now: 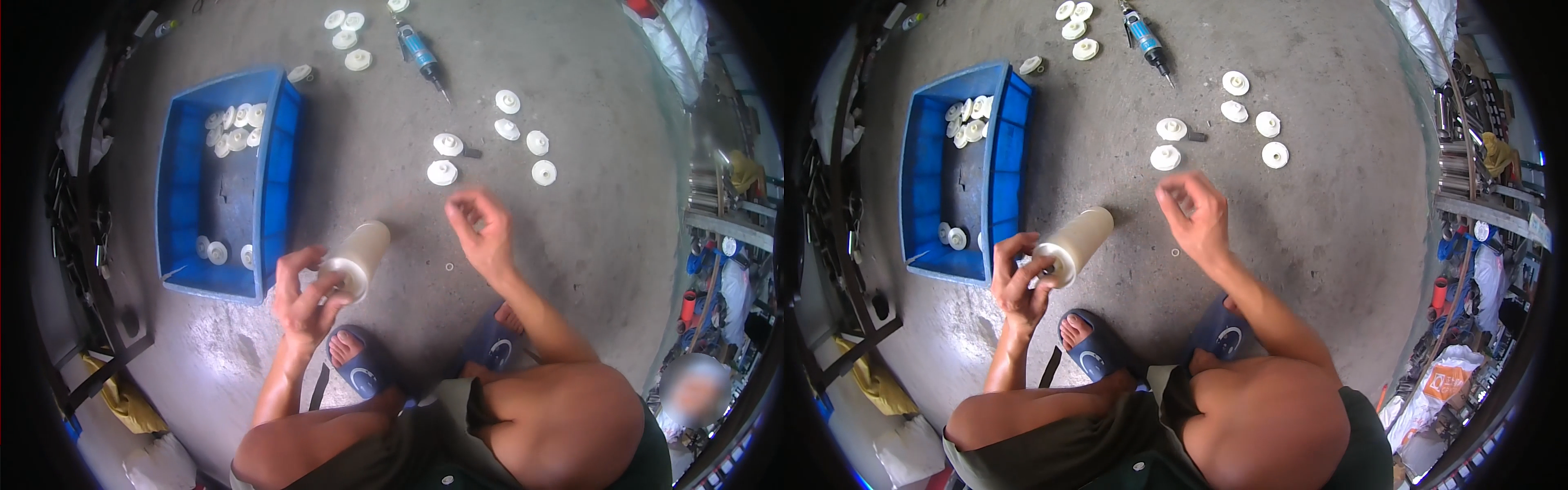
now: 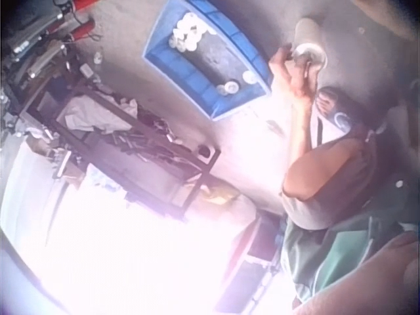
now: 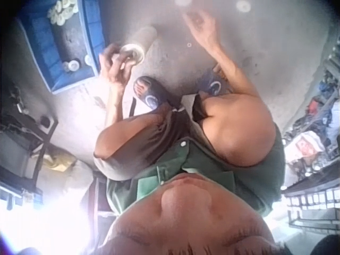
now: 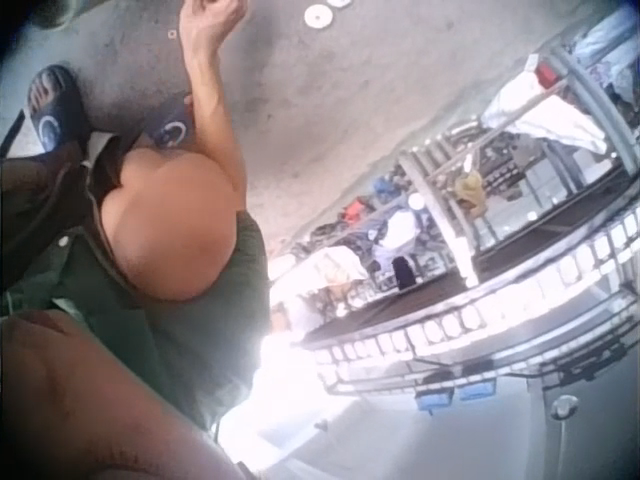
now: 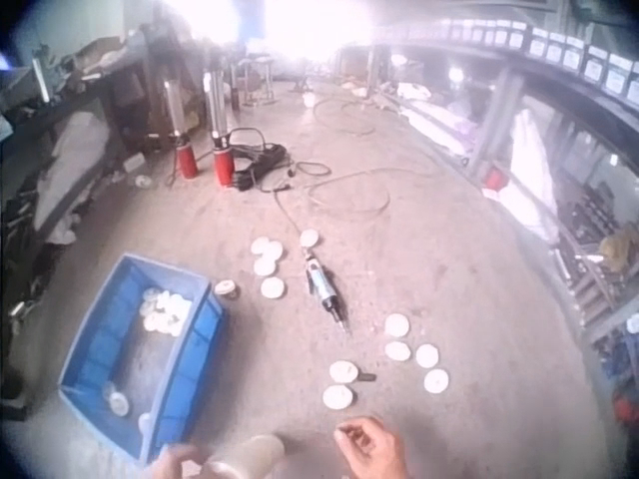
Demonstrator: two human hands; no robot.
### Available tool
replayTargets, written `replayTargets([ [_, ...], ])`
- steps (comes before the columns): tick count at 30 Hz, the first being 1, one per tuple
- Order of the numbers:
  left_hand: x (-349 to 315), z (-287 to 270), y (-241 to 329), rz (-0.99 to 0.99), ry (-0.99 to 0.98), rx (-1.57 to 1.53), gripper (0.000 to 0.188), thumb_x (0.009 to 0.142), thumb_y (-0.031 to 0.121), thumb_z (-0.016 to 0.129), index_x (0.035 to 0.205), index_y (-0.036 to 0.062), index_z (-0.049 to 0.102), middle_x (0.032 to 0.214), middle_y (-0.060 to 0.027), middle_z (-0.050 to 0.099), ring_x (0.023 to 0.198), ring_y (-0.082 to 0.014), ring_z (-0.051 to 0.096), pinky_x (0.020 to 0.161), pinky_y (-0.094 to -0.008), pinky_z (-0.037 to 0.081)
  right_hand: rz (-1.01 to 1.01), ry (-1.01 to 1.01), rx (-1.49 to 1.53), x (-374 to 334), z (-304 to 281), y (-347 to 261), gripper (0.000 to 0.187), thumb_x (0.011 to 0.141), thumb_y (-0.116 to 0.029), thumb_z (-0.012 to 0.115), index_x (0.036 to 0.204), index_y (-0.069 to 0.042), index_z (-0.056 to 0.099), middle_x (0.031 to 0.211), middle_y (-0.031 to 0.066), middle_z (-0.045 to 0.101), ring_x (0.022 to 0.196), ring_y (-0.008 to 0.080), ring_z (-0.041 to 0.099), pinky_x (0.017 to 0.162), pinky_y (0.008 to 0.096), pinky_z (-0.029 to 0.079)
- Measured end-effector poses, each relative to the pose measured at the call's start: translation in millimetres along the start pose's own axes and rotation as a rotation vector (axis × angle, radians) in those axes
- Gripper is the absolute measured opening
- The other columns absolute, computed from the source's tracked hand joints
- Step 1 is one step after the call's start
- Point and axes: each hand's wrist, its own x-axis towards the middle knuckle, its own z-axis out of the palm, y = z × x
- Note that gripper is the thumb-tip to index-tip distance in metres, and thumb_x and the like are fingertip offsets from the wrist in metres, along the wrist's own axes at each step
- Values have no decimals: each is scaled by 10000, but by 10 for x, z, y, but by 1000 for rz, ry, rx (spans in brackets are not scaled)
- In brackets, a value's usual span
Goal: The person cleans plastic discs with a file, stacks them onto a metal rod, and inserts the stack into a metal cylinder. They then attach a red cap and a long black cable to the assembly.
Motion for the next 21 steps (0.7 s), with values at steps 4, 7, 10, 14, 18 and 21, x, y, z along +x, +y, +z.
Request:
replayTargets([
  [4, -22, 104, -17, 78, 16, -44, 333, 763, 207, 888, 1008, 32, 743, 1169, -215, 678, 1030, -375, 687, 838, -439, 583, -180, -397, -380, -589, -262, 613, 173, 875, -149, 813, 1020, -89, 741, 964, 59, 696, 846, 242, 709, 714, 359, 573],
  [7, -15, 234, 8, -28, 141, -74, 260, 886, 127, 818, 1064, -18, 696, 1188, -241, 691, 1050, -384, 698, 888, -432, 581, -257, -432, -469, -755, -280, 778, 229, 840, -168, 836, 1037, -93, 748, 1005, 55, 694, 892, 255, 711, 729, 383, 581],
  [10, 49, 291, 16, -79, 128, -130, 266, 872, 101, 853, 1031, -26, 682, 1220, -250, 697, 1077, -356, 705, 920, -405, 578, -231, -368, -460, -746, -332, 800, 231, 832, -160, 842, 1033, -88, 754, 998, 55, 697, 897, 247, 716, 727, 382, 580],
  [14, 105, 360, 83, -267, 147, -394, 200, 883, 16, 826, 1041, -43, 720, 1301, -226, 672, 1184, -305, 672, 1002, -387, 553, 86, -326, -377, -888, -708, 1007, 225, 822, -135, 857, 1019, -70, 771, 941, 58, 707, 854, 253, 717, 732, 351, 591],
  [18, 132, 417, 144, -404, 235, -389, 202, 837, 9, 844, 1024, -1, 769, 1261, -174, 704, 1145, -286, 681, 943, -367, 552, -89, -438, -468, -1145, -965, 1025, 140, 815, -112, 846, 929, -74, 774, 939, 26, 717, 863, 231, 720, 720, 353, 579],
  [21, 179, 464, 183, -449, 233, -487, 212, 838, -2, 834, 1043, -10, 779, 1277, -167, 695, 1158, -272, 673, 951, -356, 544, -226, -460, -494, -1162, -1014, 1099, 127, 803, -97, 838, 907, -76, 768, 930, 25, 700, 825, 243, 696, 708, 373, 575],
])
